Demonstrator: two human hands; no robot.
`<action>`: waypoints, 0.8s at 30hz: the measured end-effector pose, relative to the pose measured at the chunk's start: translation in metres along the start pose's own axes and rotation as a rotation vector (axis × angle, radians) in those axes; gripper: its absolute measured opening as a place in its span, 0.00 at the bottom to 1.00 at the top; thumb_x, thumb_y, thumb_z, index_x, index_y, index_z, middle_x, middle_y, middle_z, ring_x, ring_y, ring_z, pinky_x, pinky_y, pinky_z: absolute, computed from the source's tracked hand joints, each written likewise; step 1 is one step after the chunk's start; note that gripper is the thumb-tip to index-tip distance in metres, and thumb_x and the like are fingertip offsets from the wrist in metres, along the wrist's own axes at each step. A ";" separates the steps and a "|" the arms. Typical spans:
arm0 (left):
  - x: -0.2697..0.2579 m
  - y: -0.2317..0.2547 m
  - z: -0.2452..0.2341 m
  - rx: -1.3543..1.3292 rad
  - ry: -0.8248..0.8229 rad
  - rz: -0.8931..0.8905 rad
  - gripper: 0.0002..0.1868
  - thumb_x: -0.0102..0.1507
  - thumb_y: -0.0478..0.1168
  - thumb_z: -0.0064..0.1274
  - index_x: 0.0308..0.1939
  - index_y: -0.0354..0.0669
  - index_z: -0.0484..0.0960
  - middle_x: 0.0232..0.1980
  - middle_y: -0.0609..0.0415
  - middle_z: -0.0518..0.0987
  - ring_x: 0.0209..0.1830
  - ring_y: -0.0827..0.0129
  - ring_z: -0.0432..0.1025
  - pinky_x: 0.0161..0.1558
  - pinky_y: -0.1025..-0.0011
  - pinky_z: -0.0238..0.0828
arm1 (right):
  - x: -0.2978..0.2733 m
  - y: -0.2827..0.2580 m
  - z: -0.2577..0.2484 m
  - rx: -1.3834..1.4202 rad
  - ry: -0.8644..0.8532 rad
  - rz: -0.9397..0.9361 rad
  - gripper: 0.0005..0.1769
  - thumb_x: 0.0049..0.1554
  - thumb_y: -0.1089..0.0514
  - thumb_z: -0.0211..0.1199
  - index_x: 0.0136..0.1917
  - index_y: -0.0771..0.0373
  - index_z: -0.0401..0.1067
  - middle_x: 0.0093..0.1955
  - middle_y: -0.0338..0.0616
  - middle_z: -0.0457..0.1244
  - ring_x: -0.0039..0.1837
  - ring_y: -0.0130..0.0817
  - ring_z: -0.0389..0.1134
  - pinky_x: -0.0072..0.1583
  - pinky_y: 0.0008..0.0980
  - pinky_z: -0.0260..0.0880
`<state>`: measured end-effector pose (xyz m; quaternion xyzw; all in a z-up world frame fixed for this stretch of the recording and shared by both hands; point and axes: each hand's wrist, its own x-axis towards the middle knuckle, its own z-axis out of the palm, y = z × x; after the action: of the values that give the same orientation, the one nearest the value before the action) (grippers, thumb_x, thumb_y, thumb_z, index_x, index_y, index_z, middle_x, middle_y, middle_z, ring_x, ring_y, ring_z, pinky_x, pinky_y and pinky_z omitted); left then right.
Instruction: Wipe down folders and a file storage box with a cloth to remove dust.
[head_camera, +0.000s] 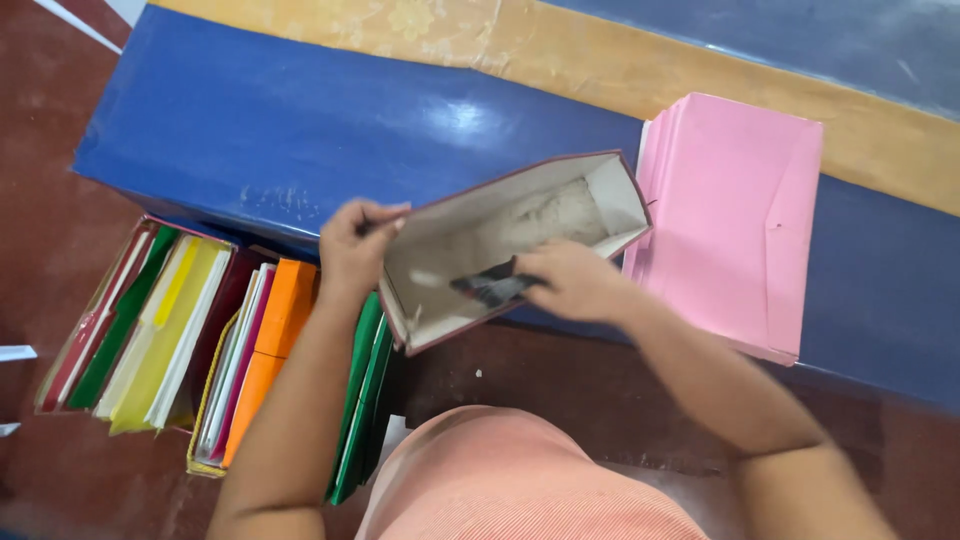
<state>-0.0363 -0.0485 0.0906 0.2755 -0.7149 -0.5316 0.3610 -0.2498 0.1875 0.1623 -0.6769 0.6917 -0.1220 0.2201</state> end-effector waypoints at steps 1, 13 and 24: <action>0.009 0.019 0.004 0.000 -0.004 0.007 0.07 0.57 0.31 0.67 0.37 0.40 0.86 0.37 0.44 0.84 0.41 0.61 0.79 0.48 0.63 0.74 | 0.000 -0.008 0.007 -0.002 0.008 0.003 0.23 0.52 0.53 0.61 0.60 0.60 0.75 0.44 0.64 0.68 0.53 0.65 0.70 0.57 0.61 0.68; 0.006 0.085 0.041 0.426 0.042 0.860 0.05 0.67 0.32 0.59 0.38 0.48 0.84 0.43 0.54 0.84 0.47 0.62 0.79 0.74 0.54 0.54 | -0.003 0.044 0.118 -0.170 0.689 0.302 0.19 0.66 0.44 0.50 0.53 0.58 0.75 0.67 0.42 0.65 0.75 0.43 0.59 0.76 0.52 0.50; -0.123 -0.074 0.124 0.596 -0.207 0.632 0.22 0.63 0.53 0.56 0.60 0.58 0.78 0.69 0.57 0.72 0.69 0.59 0.63 0.75 0.44 0.46 | 0.000 0.162 0.243 2.000 1.334 1.139 0.25 0.67 0.40 0.48 0.65 0.59 0.67 0.65 0.55 0.65 0.66 0.48 0.69 0.64 0.52 0.74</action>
<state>-0.0640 0.0955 -0.0296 0.0810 -0.9184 -0.1906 0.3370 -0.2791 0.2278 -0.1253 0.3462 0.4646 -0.7722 0.2606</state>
